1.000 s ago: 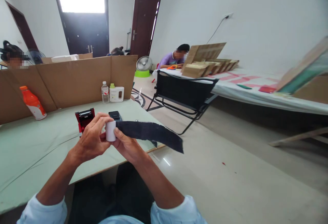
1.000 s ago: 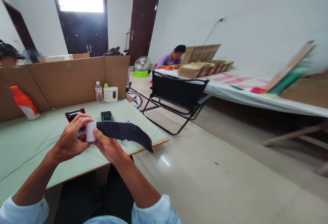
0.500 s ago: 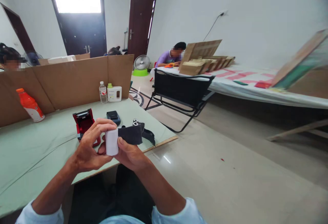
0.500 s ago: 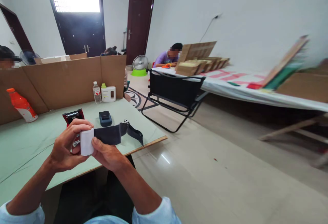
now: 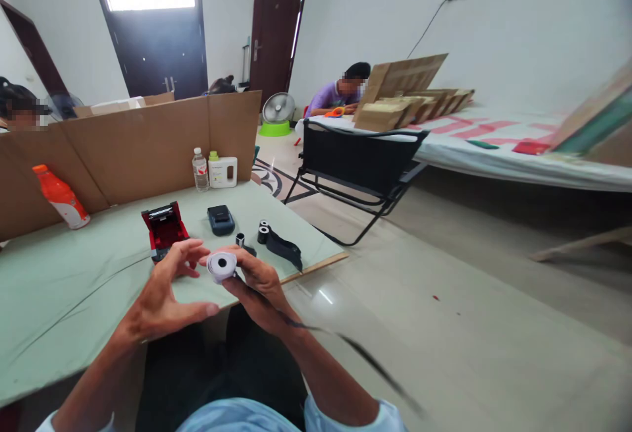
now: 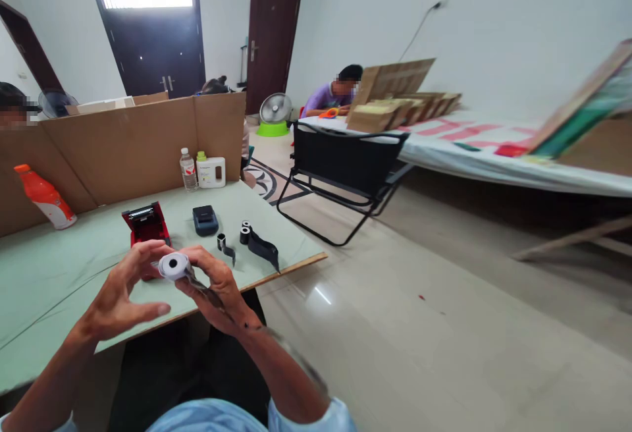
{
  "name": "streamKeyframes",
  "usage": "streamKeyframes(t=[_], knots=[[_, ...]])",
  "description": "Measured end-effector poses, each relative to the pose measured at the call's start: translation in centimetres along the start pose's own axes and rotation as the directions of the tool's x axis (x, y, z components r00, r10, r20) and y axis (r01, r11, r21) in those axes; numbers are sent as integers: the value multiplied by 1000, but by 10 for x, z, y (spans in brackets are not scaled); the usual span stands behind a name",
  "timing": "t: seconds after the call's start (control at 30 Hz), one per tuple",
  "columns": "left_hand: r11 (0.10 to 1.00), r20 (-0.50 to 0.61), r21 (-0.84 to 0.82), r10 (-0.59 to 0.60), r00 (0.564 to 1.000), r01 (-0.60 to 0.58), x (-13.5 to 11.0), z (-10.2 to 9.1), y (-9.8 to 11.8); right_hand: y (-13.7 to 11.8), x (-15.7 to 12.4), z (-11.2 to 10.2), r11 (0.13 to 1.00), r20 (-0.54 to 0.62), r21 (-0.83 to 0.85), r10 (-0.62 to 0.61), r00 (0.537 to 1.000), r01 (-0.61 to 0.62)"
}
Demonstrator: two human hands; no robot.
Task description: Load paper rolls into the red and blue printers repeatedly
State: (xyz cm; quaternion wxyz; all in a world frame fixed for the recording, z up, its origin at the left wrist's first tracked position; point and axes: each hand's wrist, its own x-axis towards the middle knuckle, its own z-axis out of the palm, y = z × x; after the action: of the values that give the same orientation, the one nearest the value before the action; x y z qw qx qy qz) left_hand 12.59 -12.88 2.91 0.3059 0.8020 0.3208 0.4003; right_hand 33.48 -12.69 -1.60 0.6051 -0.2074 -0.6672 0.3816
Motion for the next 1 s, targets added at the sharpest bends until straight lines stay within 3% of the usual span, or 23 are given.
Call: streamKeyframes(t=[0.07, 0.13, 0.27, 0.4, 0.5, 0.57, 0.6, 0.67, 0.73, 0.8, 0.87, 0.93, 1.0], knots=[[936, 109, -313, -131, 985, 159, 2, -1, -4, 0, 1, -5, 999, 71, -38, -30, 997, 33], [810, 231, -508, -199, 952, 292, 7, 0, -5, -2, 3, -11, 994, 174, -86, -47, 984, 63], [651, 344, -631, -253, 904, 422, 15, 8, -5, -7, 8, -22, 975, 308, -168, -89, 947, 146], [627, 310, -669, -252, 917, 399, 12, 18, -9, -1, 3, -24, 955, 252, -204, -161, 954, 215], [796, 212, -532, -205, 956, 289, 4, 19, -11, 8, -10, -18, 971, 105, -204, -104, 989, 123], [958, 90, -261, -99, 991, 119, 0, 18, -9, 12, -18, -11, 988, -7, -144, 51, 999, -51], [997, 29, -70, -13, 1000, 15, -1, 18, -8, 13, -20, -8, 984, -45, -88, 150, 988, -153], [934, -20, 311, 193, 981, -178, -1, 19, -5, 12, -22, -1, 949, -69, 38, 314, 947, -312], [779, 31, 548, 346, 938, -305, 2, 21, -2, 8, -19, 5, 921, -78, 124, 380, 922, -369], [680, 101, 630, 408, 907, -375, 6, 24, -1, 3, -15, 9, 917, -105, 143, 387, 916, -372], [661, 129, 630, 428, 894, -407, 10, 26, 0, -1, -13, 11, 907, -105, 164, 406, 908, -387], [709, 106, 562, 449, 887, -426, 11, 27, -1, -2, -15, 13, 865, -49, 281, 447, 893, -417], [818, 26, 402, 439, 898, -411, 9, 30, -3, -1, -18, 15, 753, 90, 472, 476, 875, -458]])
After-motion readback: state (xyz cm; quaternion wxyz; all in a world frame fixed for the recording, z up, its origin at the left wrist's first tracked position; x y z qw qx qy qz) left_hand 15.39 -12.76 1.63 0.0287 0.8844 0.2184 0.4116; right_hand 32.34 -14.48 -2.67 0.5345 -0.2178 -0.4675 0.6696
